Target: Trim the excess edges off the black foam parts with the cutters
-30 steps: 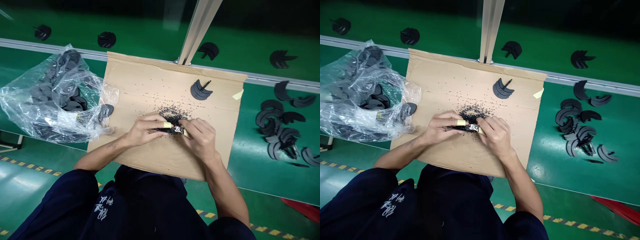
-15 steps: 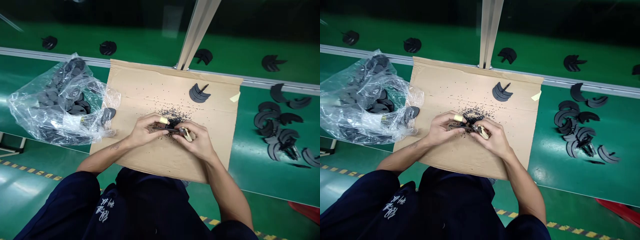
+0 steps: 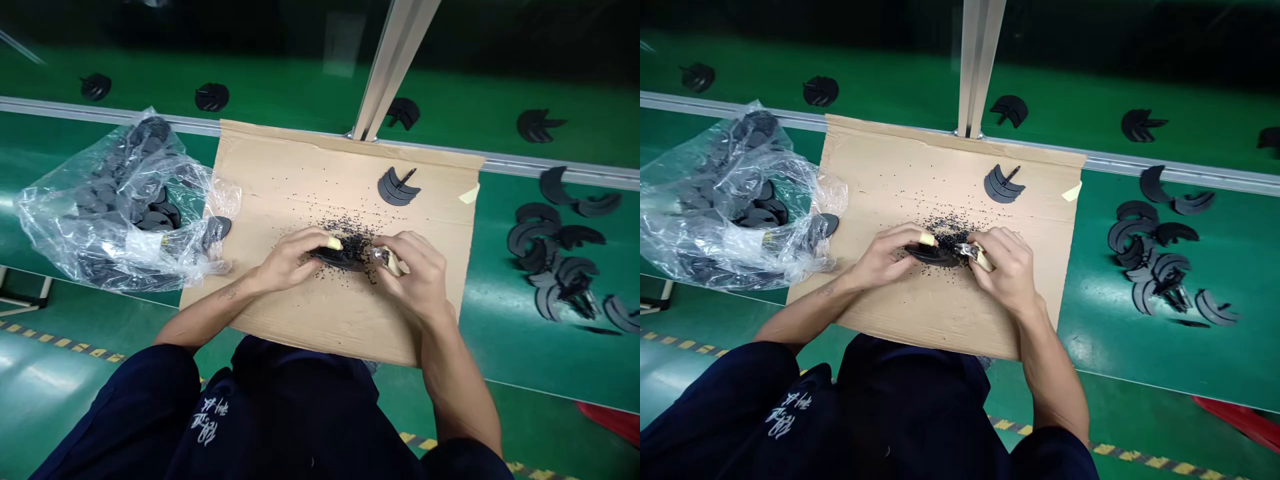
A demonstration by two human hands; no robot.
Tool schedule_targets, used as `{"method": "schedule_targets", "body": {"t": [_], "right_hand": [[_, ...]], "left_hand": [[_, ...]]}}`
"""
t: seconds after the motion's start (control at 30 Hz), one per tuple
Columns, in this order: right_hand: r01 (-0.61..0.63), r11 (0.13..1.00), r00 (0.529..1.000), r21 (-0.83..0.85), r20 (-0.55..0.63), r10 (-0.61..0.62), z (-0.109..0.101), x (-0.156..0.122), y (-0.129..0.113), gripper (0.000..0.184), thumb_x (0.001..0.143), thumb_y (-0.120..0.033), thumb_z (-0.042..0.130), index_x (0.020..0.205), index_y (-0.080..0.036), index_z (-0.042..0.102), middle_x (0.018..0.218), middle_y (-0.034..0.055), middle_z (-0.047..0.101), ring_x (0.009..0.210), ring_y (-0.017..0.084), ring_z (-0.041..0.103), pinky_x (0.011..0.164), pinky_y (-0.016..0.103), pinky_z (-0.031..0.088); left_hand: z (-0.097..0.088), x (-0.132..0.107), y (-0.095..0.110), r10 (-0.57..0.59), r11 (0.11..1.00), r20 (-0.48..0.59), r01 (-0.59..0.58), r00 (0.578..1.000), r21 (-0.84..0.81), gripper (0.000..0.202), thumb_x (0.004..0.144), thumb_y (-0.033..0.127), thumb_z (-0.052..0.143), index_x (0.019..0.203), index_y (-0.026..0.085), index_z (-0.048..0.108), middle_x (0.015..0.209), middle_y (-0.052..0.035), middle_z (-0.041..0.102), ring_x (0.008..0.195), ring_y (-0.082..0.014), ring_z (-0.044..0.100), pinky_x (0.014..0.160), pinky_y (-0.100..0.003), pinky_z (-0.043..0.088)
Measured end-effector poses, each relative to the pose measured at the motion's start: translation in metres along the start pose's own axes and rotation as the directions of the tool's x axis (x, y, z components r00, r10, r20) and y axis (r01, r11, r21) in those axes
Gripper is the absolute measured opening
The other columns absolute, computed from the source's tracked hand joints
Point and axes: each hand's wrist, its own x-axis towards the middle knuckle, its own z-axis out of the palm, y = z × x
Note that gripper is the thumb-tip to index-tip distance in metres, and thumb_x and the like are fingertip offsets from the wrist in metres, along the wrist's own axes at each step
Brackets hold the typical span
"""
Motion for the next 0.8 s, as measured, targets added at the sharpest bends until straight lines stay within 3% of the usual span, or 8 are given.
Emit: {"method": "schedule_targets", "body": {"t": [0.2,0.43,0.63,0.8], "right_hand": [[0.151,0.957,0.987,-0.249,0.085,-0.133,0.009,-0.003,-0.001,0.021,0.092,-0.010,0.052,0.102,-0.017,0.069,0.076,0.0031,0.067,0.070,0.016,0.054,0.064,0.031,0.035],[0.191,0.879,0.979,-0.437,0.020,-0.203,0.010,0.000,-0.009,0.013,0.095,-0.010,0.057,0.094,-0.015,0.069,0.066,0.0001,0.062,0.063,0.014,0.047,0.060,0.030,0.032],[0.199,0.874,0.975,-0.442,0.005,-0.220,0.009,-0.002,-0.013,0.013,0.095,-0.008,0.058,0.094,-0.015,0.069,0.062,0.0003,0.059,0.062,0.014,0.044,0.058,0.031,0.027],[0.211,0.841,0.977,-0.499,0.082,-0.197,0.003,-0.001,-0.015,0.024,0.093,-0.004,0.051,0.100,-0.016,0.070,0.063,-0.0001,0.060,0.063,0.014,0.046,0.059,0.030,0.030]], "left_hand": [[0.002,0.001,0.008,-0.070,0.989,-0.005,0.069,0.998,-0.130,0.032,0.089,0.006,0.060,0.115,0.020,0.070,0.107,-0.0063,0.074,0.101,-0.0158,0.070,0.087,-0.030,0.059],[0.005,-0.001,0.007,-0.032,0.987,-0.047,0.024,0.998,-0.158,0.027,0.090,0.008,0.064,0.115,0.018,0.071,0.105,-0.0075,0.074,0.097,-0.0144,0.071,0.083,-0.027,0.060],[0.005,-0.003,0.008,0.012,0.989,-0.079,-0.024,0.997,-0.149,0.025,0.091,0.012,0.067,0.115,0.018,0.073,0.103,-0.0084,0.076,0.096,-0.0146,0.073,0.083,-0.027,0.062],[0.001,-0.005,0.009,0.054,0.994,-0.074,-0.061,0.996,-0.095,0.030,0.092,0.012,0.068,0.119,0.020,0.073,0.105,-0.0085,0.077,0.096,-0.0144,0.074,0.082,-0.026,0.063]]}}
